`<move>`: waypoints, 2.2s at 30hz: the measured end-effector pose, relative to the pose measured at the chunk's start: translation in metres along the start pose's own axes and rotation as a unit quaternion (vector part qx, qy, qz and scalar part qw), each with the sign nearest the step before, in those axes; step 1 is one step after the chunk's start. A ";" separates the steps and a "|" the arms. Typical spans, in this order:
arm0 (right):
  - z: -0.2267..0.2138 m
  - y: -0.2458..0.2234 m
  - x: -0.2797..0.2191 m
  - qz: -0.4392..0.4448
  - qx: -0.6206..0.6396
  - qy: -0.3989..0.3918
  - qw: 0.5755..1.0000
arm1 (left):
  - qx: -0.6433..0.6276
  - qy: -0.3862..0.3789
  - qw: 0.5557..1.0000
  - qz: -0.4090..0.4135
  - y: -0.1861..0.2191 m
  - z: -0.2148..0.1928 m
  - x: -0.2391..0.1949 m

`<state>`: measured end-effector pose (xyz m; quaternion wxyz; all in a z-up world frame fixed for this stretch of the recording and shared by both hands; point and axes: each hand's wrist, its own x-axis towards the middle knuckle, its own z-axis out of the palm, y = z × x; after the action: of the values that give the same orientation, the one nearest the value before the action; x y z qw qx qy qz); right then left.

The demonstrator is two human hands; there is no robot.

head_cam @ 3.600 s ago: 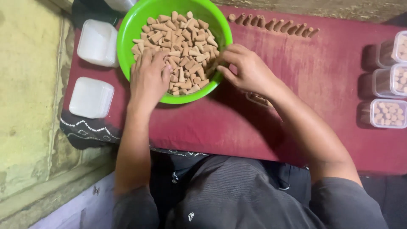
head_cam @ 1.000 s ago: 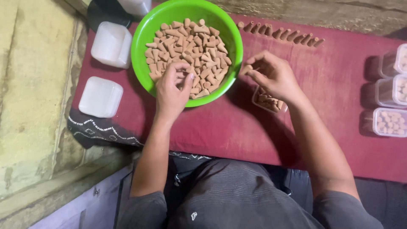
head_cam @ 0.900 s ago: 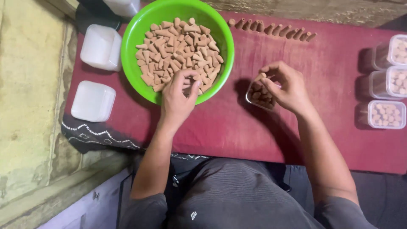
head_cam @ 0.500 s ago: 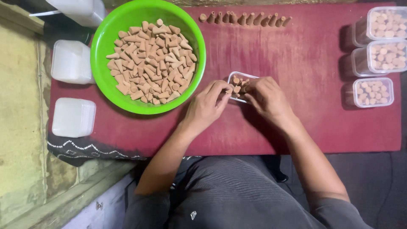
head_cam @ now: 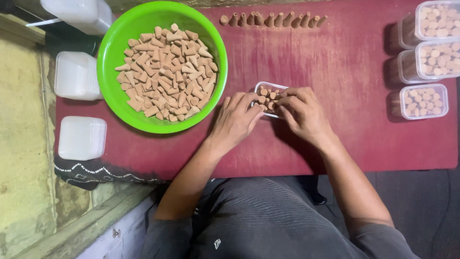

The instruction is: Packing incense cones into small plastic containers and sealing them with lids

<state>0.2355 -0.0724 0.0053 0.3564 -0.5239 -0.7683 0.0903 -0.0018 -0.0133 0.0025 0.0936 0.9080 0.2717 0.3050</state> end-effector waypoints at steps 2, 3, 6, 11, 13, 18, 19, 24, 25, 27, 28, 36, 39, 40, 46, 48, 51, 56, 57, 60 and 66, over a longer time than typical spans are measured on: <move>-0.006 -0.003 0.003 0.008 0.014 -0.003 1.000 | 0.001 -0.001 1.000 0.003 -0.001 -0.002 -0.002; -0.009 -0.004 0.005 0.017 0.027 -0.006 0.999 | 0.002 -0.002 1.000 0.006 -0.001 -0.004 -0.003; -0.010 -0.001 0.011 0.018 0.037 -0.007 0.999 | 0.016 0.024 1.000 0.007 -0.002 -0.015 -0.011; -0.009 -0.022 0.056 -0.035 0.077 -0.025 0.996 | 0.030 0.109 0.994 -0.014 -0.032 -0.039 -0.041; -0.001 -0.030 0.077 -0.055 0.093 -0.037 0.994 | 0.063 0.124 0.990 -0.035 -0.049 -0.065 -0.048; 0.041 -0.042 0.128 -0.137 0.093 -0.058 0.984 | 0.161 0.025 0.972 -0.167 -0.093 -0.148 -0.042; 0.048 -0.048 0.141 -0.141 0.094 -0.060 0.984 | 0.164 0.027 0.971 -0.170 -0.103 -0.152 -0.041; 0.095 -0.073 0.197 -0.196 -0.001 -0.141 0.971 | 0.111 -0.124 0.971 -0.174 -0.141 -0.156 -0.031; 0.106 -0.073 0.204 -0.199 -0.001 -0.142 0.970 | 0.112 -0.121 0.970 -0.177 -0.141 -0.156 -0.028; 0.126 -0.071 0.220 -0.194 -0.066 -0.166 0.965 | 0.061 -0.155 0.968 -0.188 -0.142 -0.154 -0.021; 0.139 -0.068 0.222 -0.197 -0.067 -0.167 0.964 | 0.061 -0.153 0.968 -0.189 -0.145 -0.154 -0.023; 0.133 -0.092 0.230 -0.164 -0.101 -0.316 0.929 | 0.028 -0.134 0.976 -0.170 -0.155 -0.155 -0.035; 0.138 -0.079 0.215 -0.204 -0.182 -0.309 0.911 | 0.026 -0.123 0.979 -0.163 -0.152 -0.159 -0.041; 0.138 -0.082 0.214 -0.204 -0.181 -0.311 0.910 | 0.024 -0.123 0.978 -0.165 -0.150 -0.161 -0.043; 0.127 -0.084 0.211 -0.306 -0.137 -0.226 0.915 | 0.032 -0.071 0.976 -0.205 -0.137 -0.173 -0.058; 0.110 -0.092 0.210 -0.256 0.035 -0.213 0.942 | 0.011 -0.072 0.960 -0.269 -0.130 -0.177 -0.063; 0.078 -0.088 0.196 -0.183 0.121 -0.195 0.956 | -0.008 -0.032 0.973 -0.226 -0.119 -0.178 -0.069; 0.055 -0.065 0.169 -0.093 0.129 -0.164 0.974 | -0.034 -0.027 0.968 -0.247 -0.104 -0.177 -0.065; 0.056 -0.055 0.167 -0.108 0.082 -0.136 0.981 | -0.022 -0.035 0.966 -0.256 -0.104 -0.178 -0.065; 0.060 -0.065 0.187 -0.162 -0.112 -0.087 0.976 | 0.042 -0.003 0.970 -0.239 -0.108 -0.163 -0.070; 0.147 -0.067 0.235 -0.267 -0.027 -0.148 0.952 | 0.081 -0.094 0.942 -0.313 -0.105 -0.160 -0.053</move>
<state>0.0452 0.1380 0.0386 0.2356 -0.2897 -0.9265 0.0474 -0.1800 0.0457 0.0683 0.1352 0.8062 0.5561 0.1503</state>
